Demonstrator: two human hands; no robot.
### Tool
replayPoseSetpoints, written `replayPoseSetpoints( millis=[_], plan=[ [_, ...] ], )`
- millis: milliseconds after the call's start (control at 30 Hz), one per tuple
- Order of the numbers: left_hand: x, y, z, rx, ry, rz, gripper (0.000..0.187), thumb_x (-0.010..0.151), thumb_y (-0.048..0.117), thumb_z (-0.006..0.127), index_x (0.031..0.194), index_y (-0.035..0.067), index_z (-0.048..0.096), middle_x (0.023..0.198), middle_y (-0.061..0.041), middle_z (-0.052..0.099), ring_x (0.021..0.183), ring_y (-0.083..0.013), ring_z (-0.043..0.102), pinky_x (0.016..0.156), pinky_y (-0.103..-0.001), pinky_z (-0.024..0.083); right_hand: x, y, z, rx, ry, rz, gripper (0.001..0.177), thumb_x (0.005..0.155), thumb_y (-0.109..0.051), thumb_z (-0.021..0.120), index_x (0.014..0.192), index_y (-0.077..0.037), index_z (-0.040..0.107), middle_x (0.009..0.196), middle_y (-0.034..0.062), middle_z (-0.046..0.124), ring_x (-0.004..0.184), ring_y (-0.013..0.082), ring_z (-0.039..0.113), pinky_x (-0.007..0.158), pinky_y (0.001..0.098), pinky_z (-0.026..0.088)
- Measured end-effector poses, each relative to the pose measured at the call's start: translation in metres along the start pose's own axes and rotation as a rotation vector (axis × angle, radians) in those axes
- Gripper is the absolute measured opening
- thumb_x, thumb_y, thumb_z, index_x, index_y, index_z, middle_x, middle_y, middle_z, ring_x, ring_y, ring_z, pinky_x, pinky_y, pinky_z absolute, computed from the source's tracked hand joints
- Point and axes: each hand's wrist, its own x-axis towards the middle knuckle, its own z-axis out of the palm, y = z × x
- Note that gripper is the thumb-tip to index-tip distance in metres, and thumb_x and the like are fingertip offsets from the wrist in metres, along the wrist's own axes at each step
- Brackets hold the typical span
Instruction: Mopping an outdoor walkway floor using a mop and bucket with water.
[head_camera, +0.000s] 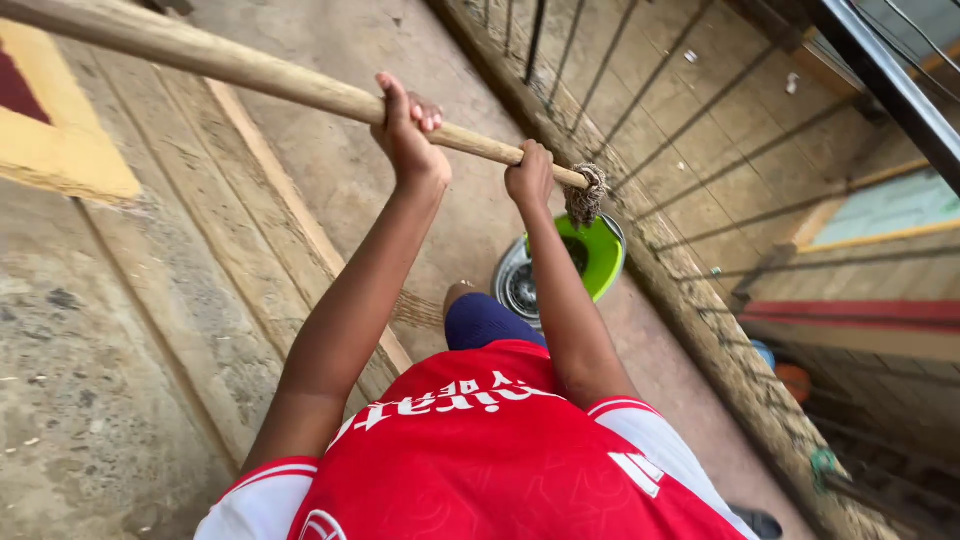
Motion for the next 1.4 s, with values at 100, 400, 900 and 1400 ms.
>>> replayPoseSetpoints(
  millis=[100, 400, 900, 1400],
  plan=[
    [0.045, 0.028, -0.023, -0.03, 0.03, 0.062, 0.052, 0.099, 0.048, 0.065, 0.067, 0.015, 0.04, 0.058, 0.002, 0.038, 0.052, -0.0132, 0.039, 0.057, -0.032, 0.039, 0.022, -0.042, 0.045, 0.01, -0.018, -0.06, 0.02, 0.078, 0.003, 0.064, 0.097, -0.004, 0.063, 0.102, 0.0195, 0.067, 0.105, 0.0432, 0.058, 0.087, 0.0532, 0.046],
    [0.246, 0.037, -0.064, 0.145, -0.143, 0.239, 0.052, 0.101, 0.046, 0.068, 0.071, 0.013, 0.04, 0.06, 0.002, 0.038, 0.054, -0.0118, 0.039, 0.061, -0.033, 0.041, 0.173, -0.126, 0.221, 0.168, -0.253, -0.183, 0.022, 0.084, -0.009, 0.077, 0.101, -0.005, 0.064, 0.106, 0.0174, 0.066, 0.105, 0.0377, 0.06, 0.088, 0.0467, 0.05],
    [0.393, -0.1, -0.326, 1.531, 0.089, -0.141, 0.028, 0.082, 0.031, 0.076, 0.103, 0.012, 0.075, 0.097, -0.015, 0.076, 0.091, -0.0297, 0.074, 0.08, -0.043, 0.057, 0.294, -0.422, 0.131, 0.84, -1.092, -0.856, 0.104, 0.088, -0.089, 0.039, 0.155, -0.01, 0.046, 0.162, 0.0161, 0.044, 0.154, 0.0348, 0.043, 0.126, 0.0528, 0.037],
    [0.599, -0.156, -0.299, 1.479, 0.3, -0.088, 0.026, 0.089, 0.026, 0.075, 0.084, 0.002, 0.069, 0.092, -0.017, 0.069, 0.091, -0.0367, 0.066, 0.084, -0.047, 0.052, 0.447, -0.435, 0.258, -0.756, -0.879, -0.7, 0.016, 0.085, -0.022, 0.073, 0.079, -0.008, 0.074, 0.078, 0.0123, 0.072, 0.072, 0.0284, 0.073, 0.063, 0.0396, 0.059]
  ],
)
